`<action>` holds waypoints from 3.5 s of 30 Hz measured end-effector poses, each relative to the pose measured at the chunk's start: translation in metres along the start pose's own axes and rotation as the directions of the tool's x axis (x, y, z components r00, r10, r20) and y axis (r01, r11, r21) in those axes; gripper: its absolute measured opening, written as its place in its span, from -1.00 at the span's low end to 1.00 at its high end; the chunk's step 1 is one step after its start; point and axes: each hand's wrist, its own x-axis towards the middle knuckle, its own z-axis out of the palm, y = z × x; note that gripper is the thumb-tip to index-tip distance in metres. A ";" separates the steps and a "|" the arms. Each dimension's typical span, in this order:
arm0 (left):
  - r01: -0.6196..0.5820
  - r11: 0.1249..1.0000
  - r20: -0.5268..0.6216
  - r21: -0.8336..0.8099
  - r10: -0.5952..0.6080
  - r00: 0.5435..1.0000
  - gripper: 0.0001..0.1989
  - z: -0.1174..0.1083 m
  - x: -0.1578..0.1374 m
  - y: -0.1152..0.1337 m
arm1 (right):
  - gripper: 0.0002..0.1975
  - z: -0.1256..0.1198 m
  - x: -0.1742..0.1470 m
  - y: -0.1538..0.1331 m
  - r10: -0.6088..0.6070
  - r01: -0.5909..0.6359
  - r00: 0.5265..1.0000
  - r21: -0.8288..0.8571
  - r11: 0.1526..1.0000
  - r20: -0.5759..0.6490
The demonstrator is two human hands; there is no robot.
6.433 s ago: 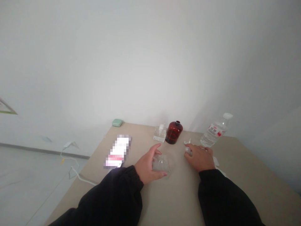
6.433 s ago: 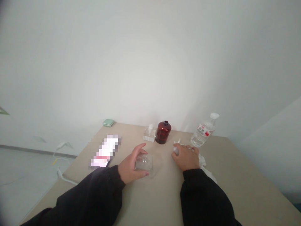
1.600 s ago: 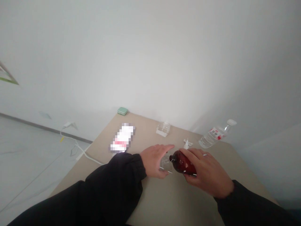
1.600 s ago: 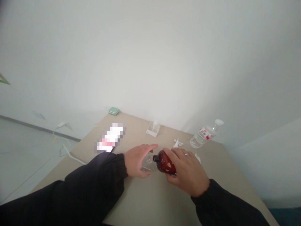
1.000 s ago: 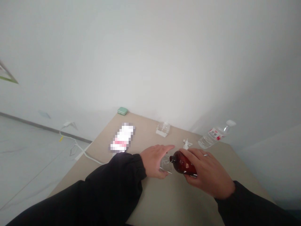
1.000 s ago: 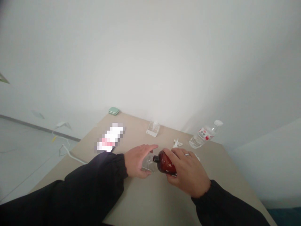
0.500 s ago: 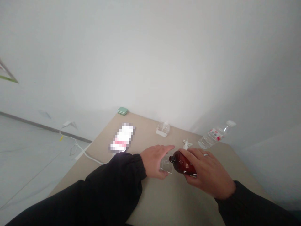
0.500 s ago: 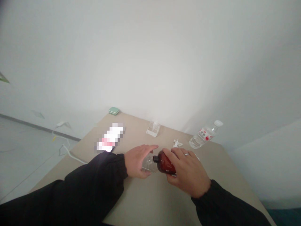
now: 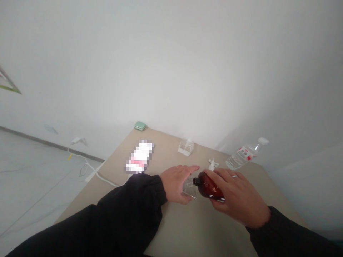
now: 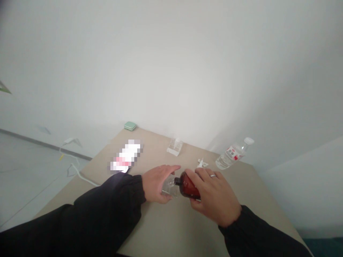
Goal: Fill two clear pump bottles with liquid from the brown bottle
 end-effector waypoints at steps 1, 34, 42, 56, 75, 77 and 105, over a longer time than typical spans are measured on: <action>-0.002 1.000 0.001 -0.005 0.002 1.000 -0.04 0.000 0.000 0.000 | -0.36 0.000 0.000 0.000 0.003 -0.003 1.000 -0.001 1.000 0.008; -0.025 1.000 -0.018 0.016 0.026 1.000 -0.05 -0.001 -0.001 0.001 | -0.36 -0.003 0.001 0.000 0.010 -0.010 0.999 -0.006 1.000 0.031; -0.021 1.000 -0.015 0.012 0.021 1.000 -0.04 0.000 -0.001 -0.001 | -0.36 -0.002 -0.001 0.001 0.020 -0.019 0.999 -0.012 1.000 0.035; -0.025 1.000 -0.020 0.017 0.025 0.999 -0.05 0.001 -0.001 -0.001 | -0.35 -0.002 0.001 0.001 0.017 -0.016 0.999 -0.020 1.000 0.036; -0.029 0.999 -0.013 0.018 0.029 1.000 -0.05 0.000 -0.001 -0.002 | -0.37 -0.008 0.002 -0.001 0.010 -0.007 0.998 -0.045 0.999 0.054; -0.023 1.000 -0.010 0.014 0.024 1.000 -0.05 0.000 -0.001 -0.001 | -0.38 -0.009 0.002 -0.001 0.012 -0.009 0.999 -0.045 0.999 0.053; -0.011 1.000 -0.005 -0.004 0.011 1.000 -0.04 -0.001 -0.001 0.001 | -0.38 -0.015 0.005 -0.003 -0.001 0.005 0.998 -0.073 0.997 0.057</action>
